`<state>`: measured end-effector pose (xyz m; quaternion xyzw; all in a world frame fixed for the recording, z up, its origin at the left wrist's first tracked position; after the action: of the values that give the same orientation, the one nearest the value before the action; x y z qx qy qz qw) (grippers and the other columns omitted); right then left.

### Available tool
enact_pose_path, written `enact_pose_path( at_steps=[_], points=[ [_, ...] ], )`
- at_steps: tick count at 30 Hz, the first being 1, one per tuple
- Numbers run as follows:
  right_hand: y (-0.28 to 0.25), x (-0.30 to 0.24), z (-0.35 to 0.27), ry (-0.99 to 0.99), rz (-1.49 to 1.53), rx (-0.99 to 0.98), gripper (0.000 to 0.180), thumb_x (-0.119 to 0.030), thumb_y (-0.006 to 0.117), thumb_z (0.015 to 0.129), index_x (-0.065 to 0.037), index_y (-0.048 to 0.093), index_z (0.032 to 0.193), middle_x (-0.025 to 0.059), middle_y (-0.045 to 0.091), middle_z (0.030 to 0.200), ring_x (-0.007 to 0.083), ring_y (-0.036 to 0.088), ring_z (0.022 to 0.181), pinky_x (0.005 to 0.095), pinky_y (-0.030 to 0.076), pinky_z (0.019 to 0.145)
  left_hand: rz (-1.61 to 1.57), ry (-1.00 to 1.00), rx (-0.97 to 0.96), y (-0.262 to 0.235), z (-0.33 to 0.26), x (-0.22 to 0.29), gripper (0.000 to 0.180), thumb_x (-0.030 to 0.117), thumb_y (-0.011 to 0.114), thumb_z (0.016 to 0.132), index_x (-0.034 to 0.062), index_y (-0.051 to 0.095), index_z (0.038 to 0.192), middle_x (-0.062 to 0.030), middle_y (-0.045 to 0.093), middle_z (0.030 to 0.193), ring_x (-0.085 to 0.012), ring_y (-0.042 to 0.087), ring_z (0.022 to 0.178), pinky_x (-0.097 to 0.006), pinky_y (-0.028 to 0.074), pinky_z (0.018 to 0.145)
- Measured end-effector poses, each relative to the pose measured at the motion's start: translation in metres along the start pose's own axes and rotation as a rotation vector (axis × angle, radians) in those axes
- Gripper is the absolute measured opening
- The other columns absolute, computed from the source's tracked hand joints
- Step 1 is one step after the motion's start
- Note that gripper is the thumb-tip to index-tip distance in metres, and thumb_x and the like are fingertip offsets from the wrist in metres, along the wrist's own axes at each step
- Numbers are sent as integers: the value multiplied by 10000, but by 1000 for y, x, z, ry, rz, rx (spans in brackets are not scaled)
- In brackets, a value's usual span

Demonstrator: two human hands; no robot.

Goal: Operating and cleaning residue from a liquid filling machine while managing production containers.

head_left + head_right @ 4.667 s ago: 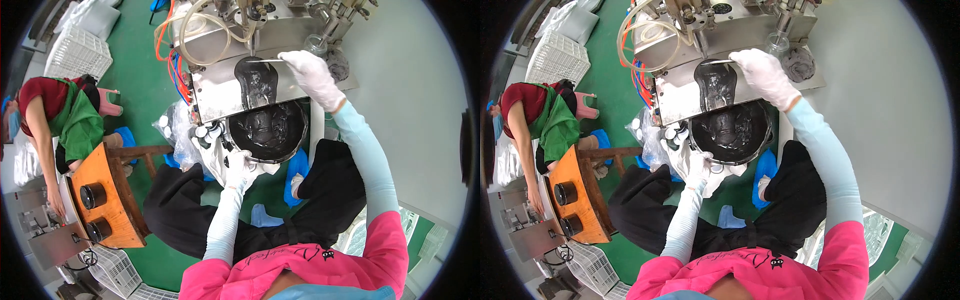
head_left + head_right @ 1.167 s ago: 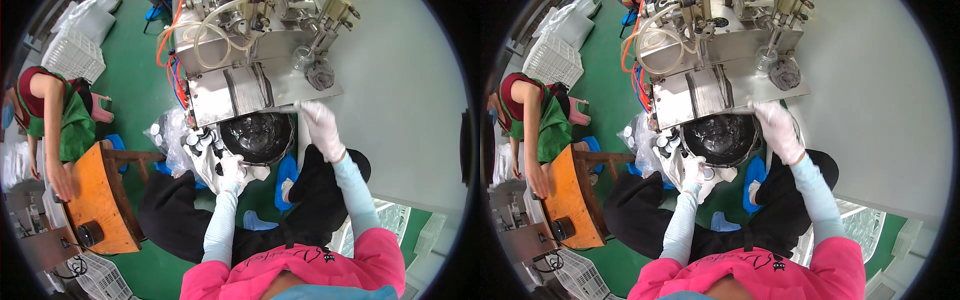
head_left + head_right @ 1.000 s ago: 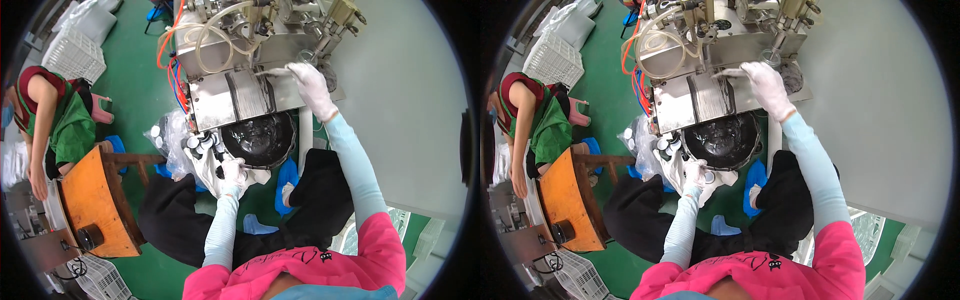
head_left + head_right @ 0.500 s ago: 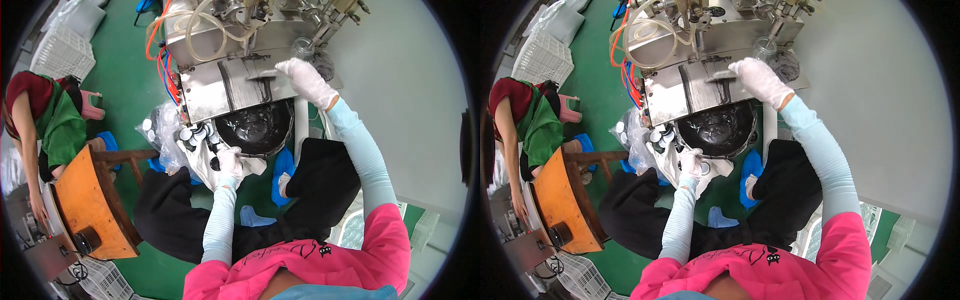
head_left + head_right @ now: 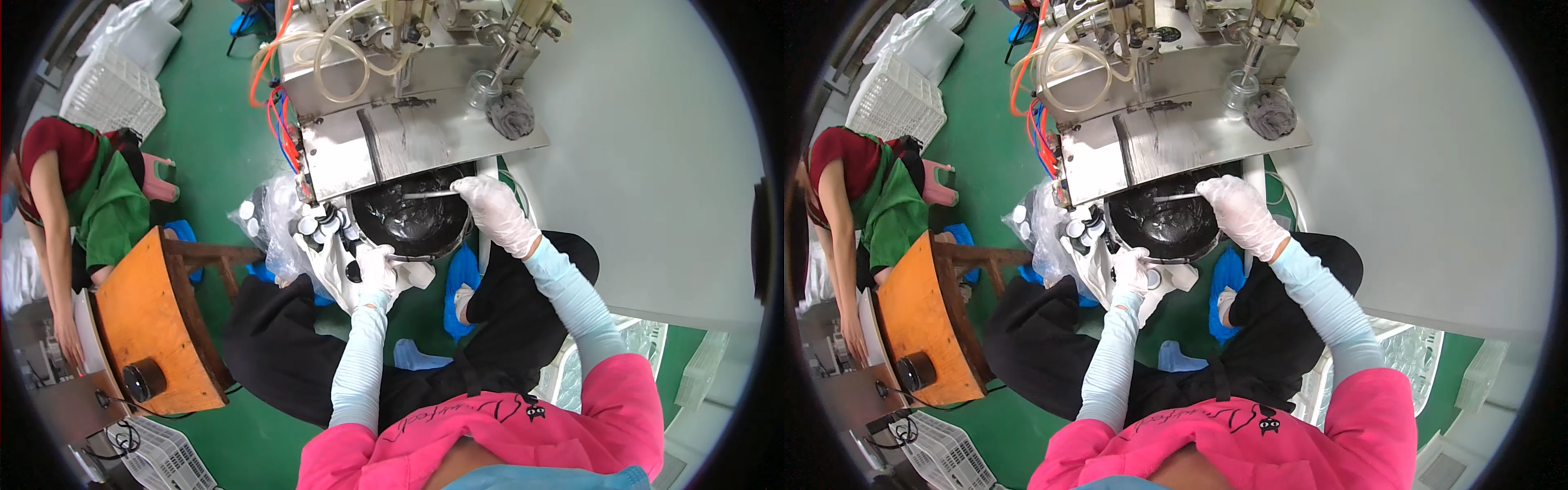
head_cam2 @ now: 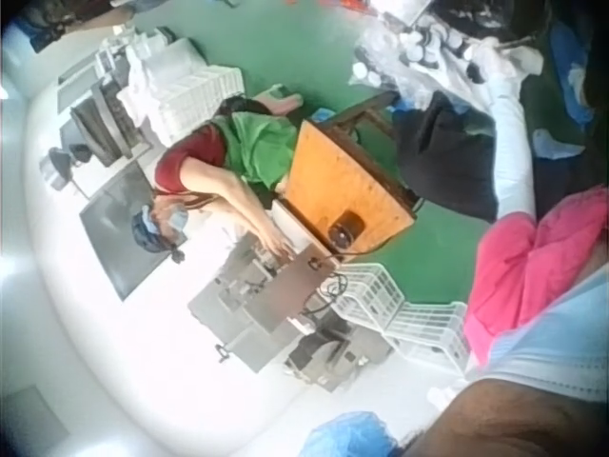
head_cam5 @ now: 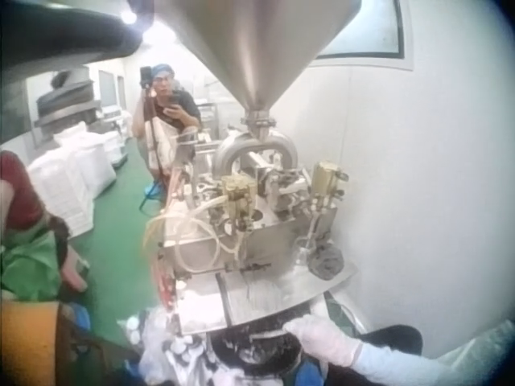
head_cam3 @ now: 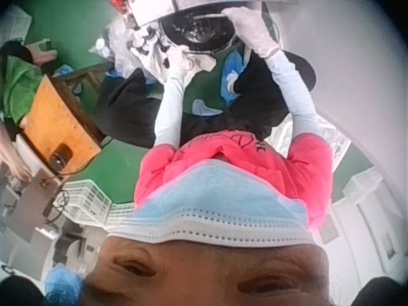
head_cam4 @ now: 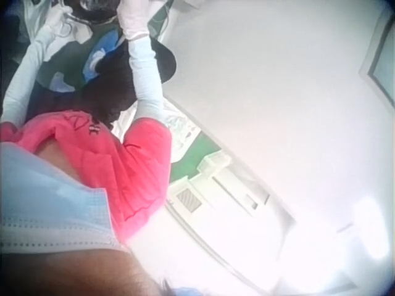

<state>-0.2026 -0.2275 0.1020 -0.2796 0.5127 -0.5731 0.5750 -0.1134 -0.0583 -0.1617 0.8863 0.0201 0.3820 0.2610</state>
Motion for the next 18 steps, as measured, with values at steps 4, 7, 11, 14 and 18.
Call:
enact_pose_path(
  at_steps=[4, 7, 11, 14, 18],
  points=[
    [13, -11, -16, -61, 54, -25, 213, -14, 508, 741, -23, 588, 939, 110, 611, 872, 279, 563, 793, 363, 466, 724, -34, -41, -16, -1, 1, -5, 159, -61, 513, 676, 54, 481, 781, -59, 507, 655, -168, 525, 519, -324, 510, 445],
    [16, 4, -29, 83, 98, 45, 205, -16, 524, 773, -12, 593, 966, 126, 627, 902, 287, 582, 810, 364, 478, 717, -22, 0, -46, -3, 3, -5, 159, -60, 511, 682, 57, 473, 782, -54, 507, 656, -168, 524, 521, -326, 516, 455],
    [28, 29, -64, 316, 412, 134, 217, 9, 566, 781, 13, 612, 992, 126, 635, 875, 244, 607, 764, 307, 482, 691, -72, -24, -51, -6, 6, -9, 175, -74, 521, 671, 47, 465, 785, -57, 504, 658, -186, 548, 553, -335, 520, 454],
    [53, 66, -112, 808, 674, 225, 218, 2, 557, 796, 18, 611, 1006, 105, 632, 813, 167, 597, 717, 263, 464, 660, 20, 9, -23, -6, 7, -5, 183, -75, 534, 663, 39, 473, 794, -59, 511, 666, -194, 551, 559, -346, 526, 460],
    [57, 77, -124, 802, 625, 229, 220, -18, 537, 818, 10, 606, 1024, 97, 622, 722, 151, 593, 658, 252, 457, 626, 23, 11, 16, 2, 6, 1, 161, -70, 546, 666, 37, 496, 775, -59, 522, 664, -182, 540, 552, -312, 494, 467]
  ],
)
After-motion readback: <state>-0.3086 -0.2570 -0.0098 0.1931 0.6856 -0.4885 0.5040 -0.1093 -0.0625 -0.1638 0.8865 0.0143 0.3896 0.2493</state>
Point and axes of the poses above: each hand's wrist, its own z-axis towards the middle knuckle, its own y-axis out of the palm, x = y × z, the point moved 9 cm from there along z, towards the middle knuckle
